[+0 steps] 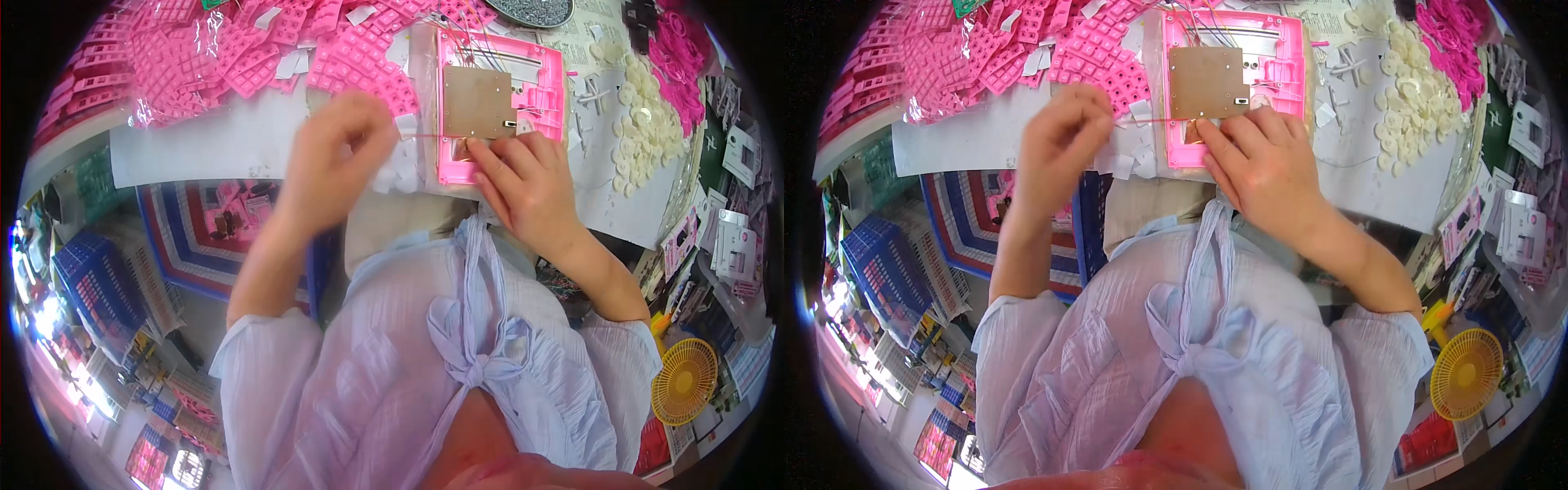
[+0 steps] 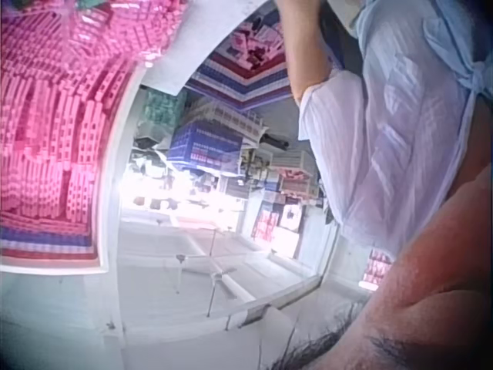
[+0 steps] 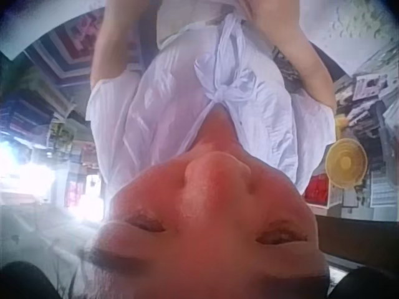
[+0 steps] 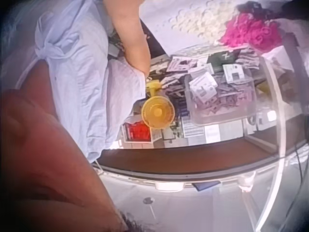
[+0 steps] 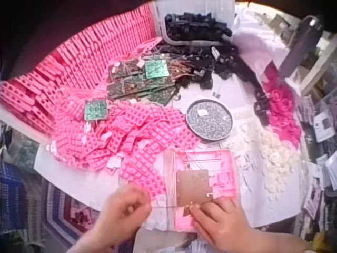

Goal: Assemble internal components and battery compartment of a toy piggy bank using an electric screwdriver.

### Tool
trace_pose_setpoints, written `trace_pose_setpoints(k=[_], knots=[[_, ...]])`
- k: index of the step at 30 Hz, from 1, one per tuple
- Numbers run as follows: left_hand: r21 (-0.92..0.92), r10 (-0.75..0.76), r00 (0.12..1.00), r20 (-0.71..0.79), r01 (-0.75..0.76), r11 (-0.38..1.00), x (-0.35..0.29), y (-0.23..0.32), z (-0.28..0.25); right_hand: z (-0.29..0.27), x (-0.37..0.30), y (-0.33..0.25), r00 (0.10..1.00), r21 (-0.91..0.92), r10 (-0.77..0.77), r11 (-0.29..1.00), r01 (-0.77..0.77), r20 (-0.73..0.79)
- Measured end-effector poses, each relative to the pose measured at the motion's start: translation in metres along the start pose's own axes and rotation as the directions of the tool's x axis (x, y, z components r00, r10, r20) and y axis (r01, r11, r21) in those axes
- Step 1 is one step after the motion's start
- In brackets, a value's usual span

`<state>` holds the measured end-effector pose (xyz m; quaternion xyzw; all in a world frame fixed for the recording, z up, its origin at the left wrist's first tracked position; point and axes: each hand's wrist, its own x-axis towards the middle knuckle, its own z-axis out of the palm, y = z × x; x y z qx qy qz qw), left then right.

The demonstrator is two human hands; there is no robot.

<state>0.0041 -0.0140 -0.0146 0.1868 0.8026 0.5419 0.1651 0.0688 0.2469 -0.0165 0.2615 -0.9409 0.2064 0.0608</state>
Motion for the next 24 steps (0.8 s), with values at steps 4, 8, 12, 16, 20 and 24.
trace_pose_setpoints(k=[4,8,12,16,20,24], knots=[[-0.367,-0.227,0.974,0.028,0.221,0.904,0.036,0.018,0.007,-0.009,0.006,-0.011,0.99,-0.068,0.047,0.997,-0.038,0.131],[-0.542,-0.218,0.957,0.19,0.287,0.79,0.05,0.022,0.023,-0.019,0.011,-0.005,0.975,-0.059,-0.023,0.998,0.037,0.222],[-0.453,-0.075,0.993,0.095,0.11,0.885,0.04,0.023,0.037,-0.022,0.007,0.013,0.982,0.137,-0.046,0.99,0.021,0.183],[-0.164,0.087,0.996,0.028,-0.081,0.983,0.026,0.032,0.04,-0.016,-0.001,0.023,0.999,0.241,0.0,0.971,-0.013,0.051],[-0.058,0.129,0.988,0.086,-0.124,0.991,0.02,0.036,0.042,-0.038,0.016,0.017,0.939,0.597,0.333,0.772,-0.217,-0.09],[-0.082,0.18,0.977,0.111,-0.171,0.982,0.026,0.035,0.049,-0.035,0.011,0.025,0.932,0.752,0.34,0.58,-0.313,0.126]])
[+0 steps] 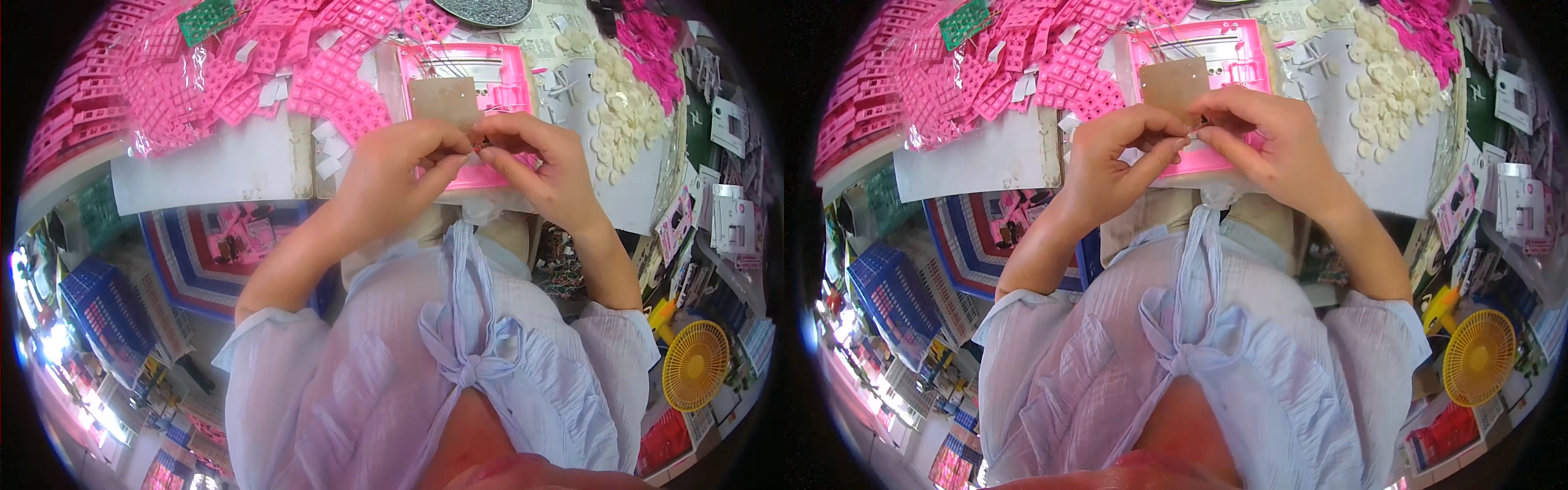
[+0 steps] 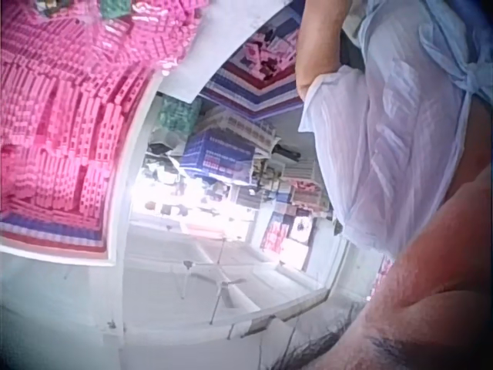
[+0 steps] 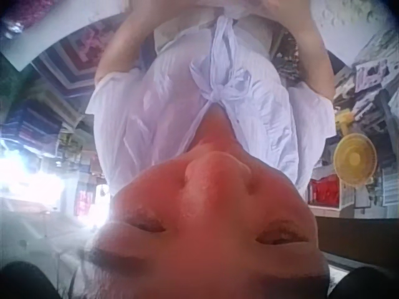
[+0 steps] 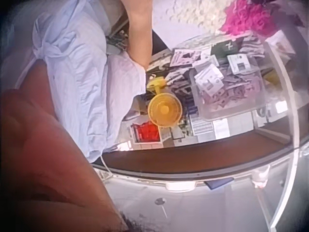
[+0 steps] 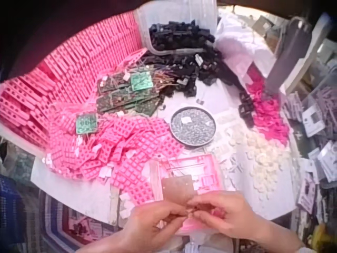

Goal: Assemble internal components and battery compartment of a toy piggy bank using an electric screwdriver.

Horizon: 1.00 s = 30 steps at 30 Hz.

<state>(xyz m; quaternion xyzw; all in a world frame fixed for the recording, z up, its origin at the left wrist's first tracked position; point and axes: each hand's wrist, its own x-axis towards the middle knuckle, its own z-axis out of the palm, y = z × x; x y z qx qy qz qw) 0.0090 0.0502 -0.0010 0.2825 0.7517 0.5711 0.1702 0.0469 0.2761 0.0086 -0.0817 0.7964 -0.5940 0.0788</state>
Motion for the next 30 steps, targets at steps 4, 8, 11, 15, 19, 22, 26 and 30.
trace_pose_setpoints(k=[4,8,11,15,19,22,26,30], knots=[[0.323,0.111,0.992,0.055,-0.123,0.939,0.008,-0.002,0.002,-0.017,-0.011,-0.002,0.983,-0.091,0.181,0.98,-0.178,0.029],[0.561,0.101,0.98,0.171,-0.181,0.808,0.01,-0.016,-0.002,-0.028,-0.027,-0.004,0.985,-0.522,-0.099,0.838,0.16,0.143],[0.543,0.093,0.976,0.197,-0.187,0.818,0.016,-0.014,-0.003,-0.024,-0.036,0.006,0.98,-0.594,-0.167,0.78,0.197,0.105],[0.539,0.12,0.983,0.138,-0.176,0.824,0.018,0.0,0.007,-0.03,-0.037,0.021,0.992,-0.42,-0.08,0.9,0.115,0.1],[0.435,0.254,0.955,0.157,-0.297,0.85,0.005,0.001,0.03,-0.03,-0.034,0.036,0.955,-0.409,-0.256,0.863,0.296,0.151],[0.372,0.246,0.946,0.209,-0.31,0.875,-0.002,-0.01,0.042,-0.028,-0.035,0.044,0.946,-0.377,-0.301,0.868,0.323,0.117],[0.381,0.243,0.943,0.23,-0.316,0.869,-0.003,-0.014,0.043,-0.026,-0.038,0.055,0.91,-0.438,-0.399,0.803,0.404,0.11],[0.43,0.257,0.934,0.249,-0.344,0.835,-0.005,-0.017,0.041,-0.034,-0.037,0.054,0.936,-0.418,-0.319,0.838,0.352,0.149]])
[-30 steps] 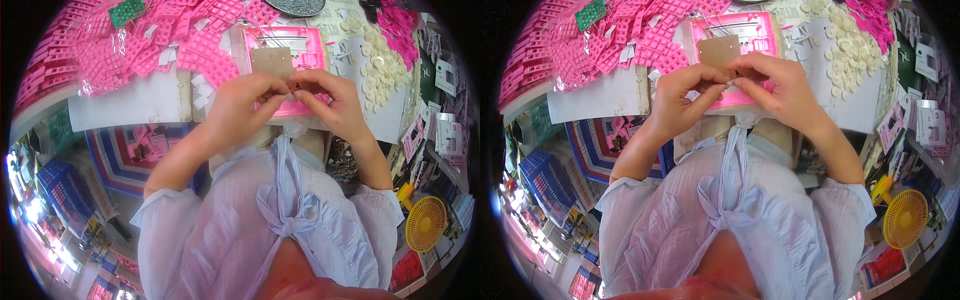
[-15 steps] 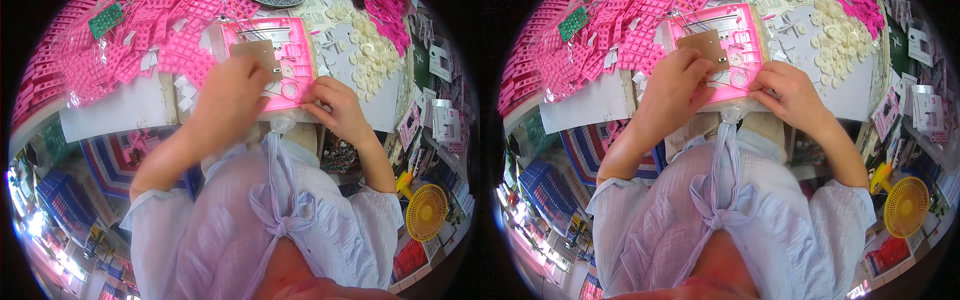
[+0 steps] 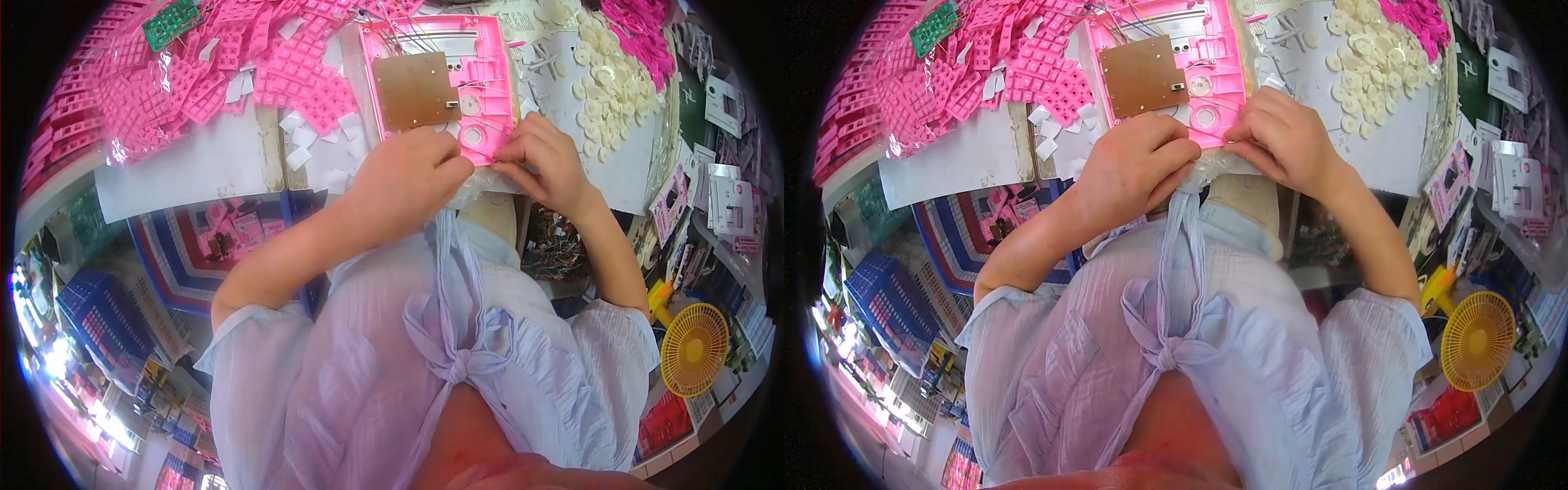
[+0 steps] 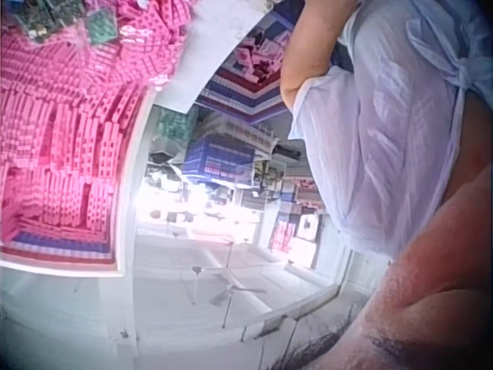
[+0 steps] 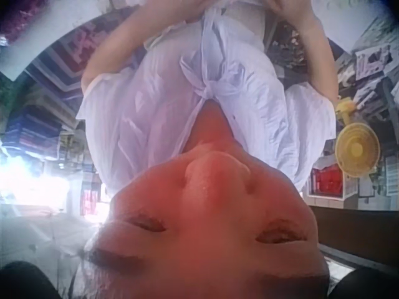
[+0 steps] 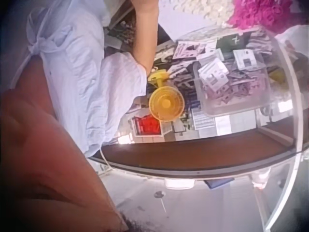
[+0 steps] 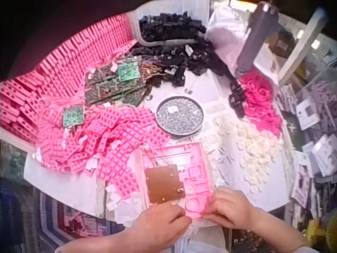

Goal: Assemble internal components and battery compartment of a toy piggy bank using an electric screwdriver.

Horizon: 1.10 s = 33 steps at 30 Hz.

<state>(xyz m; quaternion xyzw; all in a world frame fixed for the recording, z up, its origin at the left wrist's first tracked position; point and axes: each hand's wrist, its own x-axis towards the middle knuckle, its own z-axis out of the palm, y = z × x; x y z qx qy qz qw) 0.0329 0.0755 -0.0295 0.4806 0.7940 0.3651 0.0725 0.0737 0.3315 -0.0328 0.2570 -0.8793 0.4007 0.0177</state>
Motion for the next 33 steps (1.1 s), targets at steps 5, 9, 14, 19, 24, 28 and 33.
trace_pose_setpoints(k=[5,9,14,19,24,28,33], knots=[[0.013,0.025,1.0,0.0,-0.025,1.0,-0.001,-0.004,0.001,0.0,0.006,-0.013,0.999,-0.124,-0.033,0.992,0.032,0.0],[0.013,0.017,0.999,-0.029,-0.017,1.0,0.001,-0.003,0.001,-0.007,0.007,-0.005,0.994,-0.009,0.006,1.0,-0.005,0.105],[0.112,0.105,0.99,0.096,-0.116,0.987,0.005,-0.003,-0.007,0.001,-0.013,-0.01,0.949,0.067,0.307,0.951,-0.302,-0.072],[0.08,0.128,0.989,0.077,-0.134,0.988,0.008,-0.006,-0.005,-0.005,-0.007,-0.014,0.996,-0.042,0.069,0.997,-0.072,-0.06],[0.031,0.123,0.992,0.021,-0.124,0.992,0.004,-0.012,-0.001,-0.016,0.007,-0.017,0.995,-0.145,0.016,0.989,-0.001,0.103],[0.03,0.129,0.992,0.008,-0.129,0.991,0.004,-0.012,-0.001,-0.02,0.017,-0.025,0.971,-0.275,0.034,0.961,0.034,0.238],[0.116,0.149,0.983,0.107,-0.161,0.98,0.004,-0.011,-0.004,-0.02,0.019,-0.021,0.978,-0.221,0.002,0.974,0.045,0.207]])
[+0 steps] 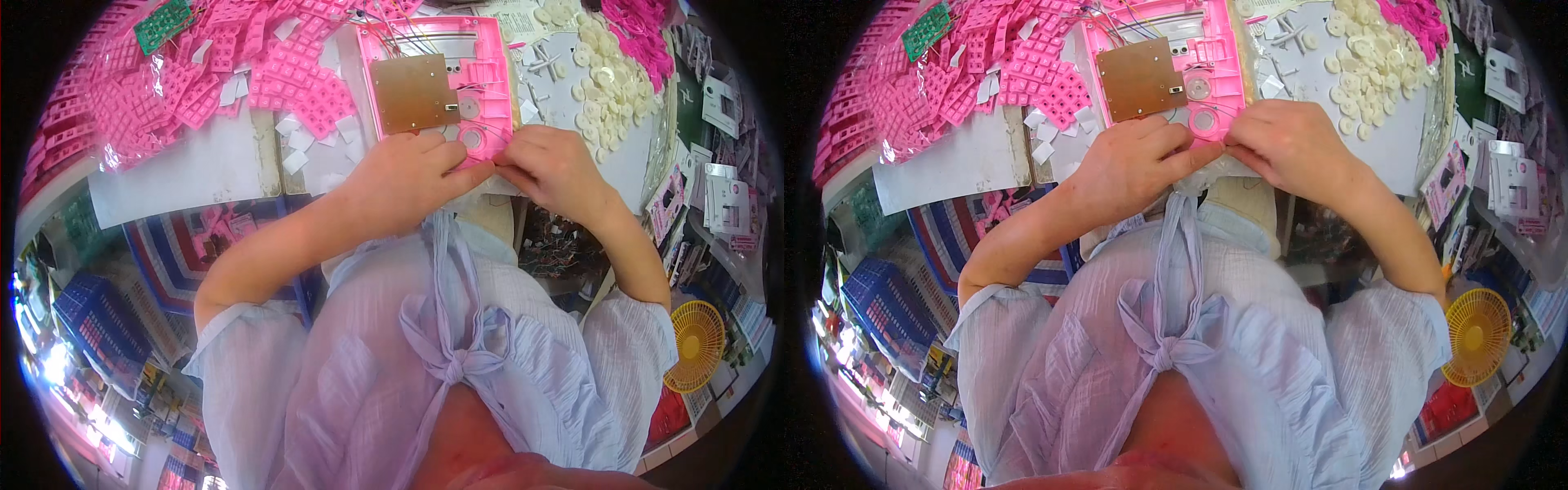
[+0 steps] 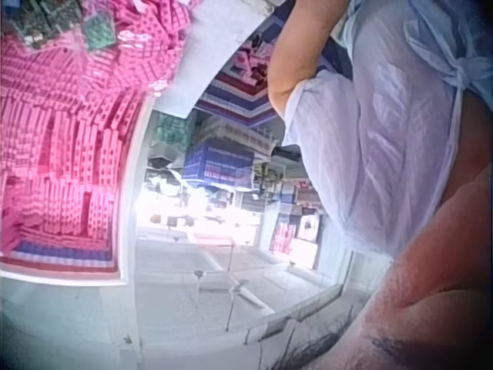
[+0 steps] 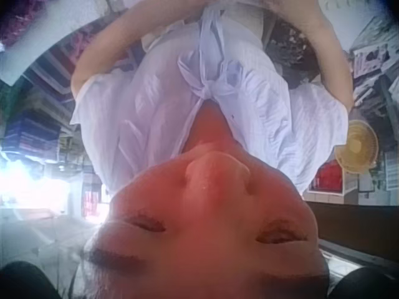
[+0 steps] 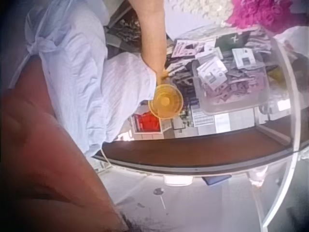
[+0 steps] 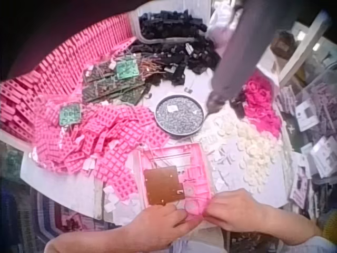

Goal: Assemble internal components and battery compartment of a toy piggy bank using an electric screwdriver.

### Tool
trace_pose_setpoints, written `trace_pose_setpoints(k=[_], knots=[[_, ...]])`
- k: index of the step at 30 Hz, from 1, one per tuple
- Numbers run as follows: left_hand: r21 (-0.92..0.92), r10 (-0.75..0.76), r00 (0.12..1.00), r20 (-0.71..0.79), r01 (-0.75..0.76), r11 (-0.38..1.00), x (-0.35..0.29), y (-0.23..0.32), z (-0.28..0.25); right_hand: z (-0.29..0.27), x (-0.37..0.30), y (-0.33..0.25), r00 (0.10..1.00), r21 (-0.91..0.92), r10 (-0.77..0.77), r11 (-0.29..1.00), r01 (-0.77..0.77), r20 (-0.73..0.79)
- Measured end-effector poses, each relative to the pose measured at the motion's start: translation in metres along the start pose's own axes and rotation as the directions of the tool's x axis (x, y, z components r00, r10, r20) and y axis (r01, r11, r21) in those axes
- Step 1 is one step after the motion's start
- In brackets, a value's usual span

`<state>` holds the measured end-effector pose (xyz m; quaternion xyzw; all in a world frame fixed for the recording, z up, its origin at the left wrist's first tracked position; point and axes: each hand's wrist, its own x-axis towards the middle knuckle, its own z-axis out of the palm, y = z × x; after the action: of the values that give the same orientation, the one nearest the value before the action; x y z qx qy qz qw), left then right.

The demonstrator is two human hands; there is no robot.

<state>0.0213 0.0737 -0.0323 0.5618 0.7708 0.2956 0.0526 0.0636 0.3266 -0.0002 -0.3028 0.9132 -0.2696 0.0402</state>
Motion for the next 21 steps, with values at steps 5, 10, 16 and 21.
trace_pose_setpoints(k=[5,10,16,21], knots=[[0.115,-0.014,0.998,0.065,0.007,0.993,0.001,0.007,0.001,0.041,-0.045,-0.006,0.964,-0.072,0.048,0.995,-0.069,-0.262],[0.099,-0.029,0.987,0.161,0.013,0.995,0.005,0.011,-0.004,0.018,-0.04,-0.039,0.99,-0.339,0.138,0.932,-0.129,0.002],[0.113,-0.002,0.995,0.098,-0.009,0.994,-0.001,0.011,-0.004,-0.032,0.057,-0.003,0.939,0.086,0.322,0.939,-0.333,0.121],[0.115,-0.001,0.998,0.059,-0.006,0.993,0.001,0.012,-0.001,0.002,0.127,0.011,0.93,-0.095,0.357,0.926,-0.364,-0.09]])
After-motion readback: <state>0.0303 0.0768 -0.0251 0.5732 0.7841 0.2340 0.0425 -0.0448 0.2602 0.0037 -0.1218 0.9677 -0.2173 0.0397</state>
